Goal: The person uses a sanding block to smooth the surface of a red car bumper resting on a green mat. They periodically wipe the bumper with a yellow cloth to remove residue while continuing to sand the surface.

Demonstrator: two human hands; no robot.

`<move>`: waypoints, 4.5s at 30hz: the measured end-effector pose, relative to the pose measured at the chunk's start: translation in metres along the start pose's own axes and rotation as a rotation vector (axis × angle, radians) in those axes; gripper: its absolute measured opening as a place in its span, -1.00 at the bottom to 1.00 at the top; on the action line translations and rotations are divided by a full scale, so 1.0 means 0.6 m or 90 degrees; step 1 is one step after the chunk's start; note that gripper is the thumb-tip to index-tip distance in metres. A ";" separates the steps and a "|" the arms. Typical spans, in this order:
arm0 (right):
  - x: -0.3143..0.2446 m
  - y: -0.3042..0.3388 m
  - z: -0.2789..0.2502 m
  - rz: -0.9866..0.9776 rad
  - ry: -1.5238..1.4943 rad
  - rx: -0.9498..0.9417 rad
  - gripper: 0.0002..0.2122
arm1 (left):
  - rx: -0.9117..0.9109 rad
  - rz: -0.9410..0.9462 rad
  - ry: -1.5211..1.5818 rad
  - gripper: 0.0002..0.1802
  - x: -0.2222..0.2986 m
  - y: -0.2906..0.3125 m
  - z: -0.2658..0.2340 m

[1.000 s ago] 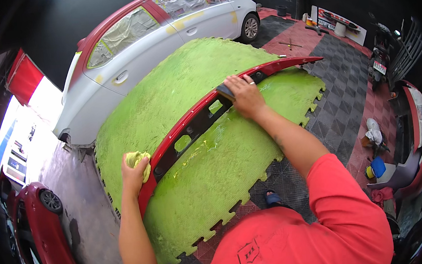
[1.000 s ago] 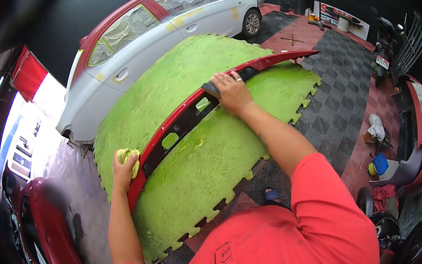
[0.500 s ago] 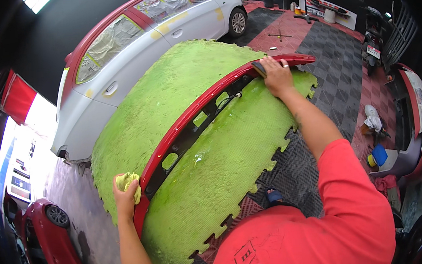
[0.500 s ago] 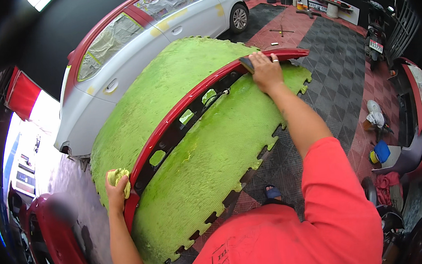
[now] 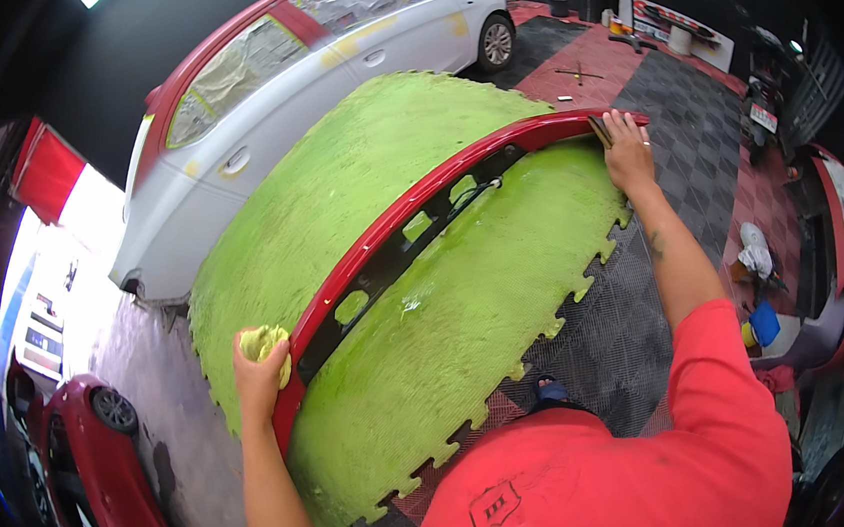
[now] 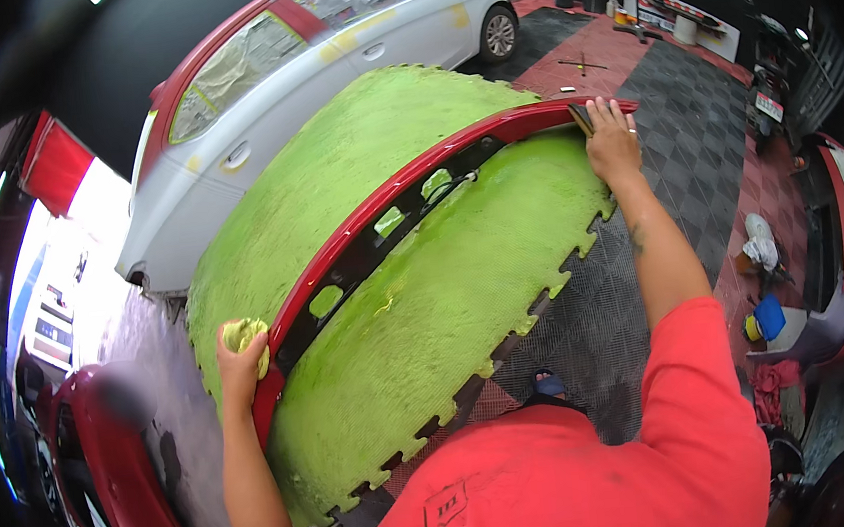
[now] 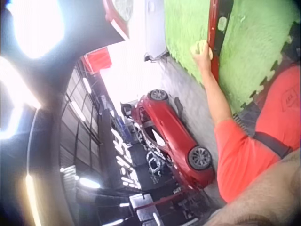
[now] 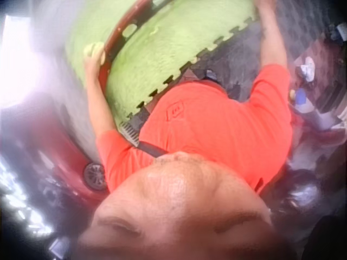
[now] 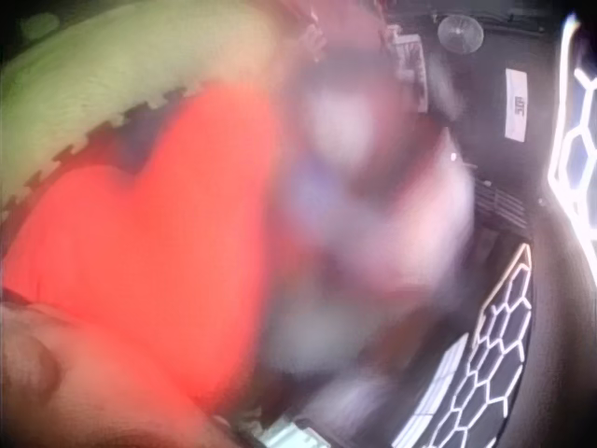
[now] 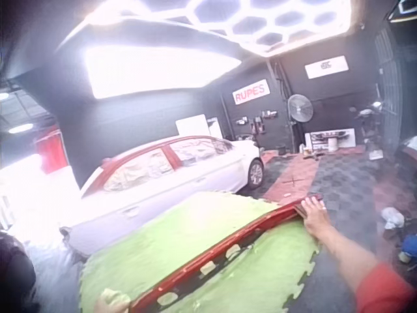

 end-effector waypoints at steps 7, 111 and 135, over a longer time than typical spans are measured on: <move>-0.320 0.043 -0.087 -0.274 -0.215 0.063 -0.36 | -0.003 0.021 -0.020 -0.50 -0.015 -0.011 0.000; -0.832 0.682 -0.672 -1.024 -0.685 0.027 -0.24 | 0.358 0.079 -0.261 -0.35 0.058 0.466 -0.324; -0.660 0.318 -0.463 -0.353 -0.779 -0.022 -0.72 | 0.263 -0.007 -0.027 -0.50 -0.034 0.479 -0.361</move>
Point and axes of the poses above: each hand's wrist, its own y-axis away from the middle knuckle, its own z-axis out of the palm, x = y × z, the point moved 7 cm from there along -y, towards the middle knuckle, and after that the axes turned 15 degrees about y, right-handed, at the moved point
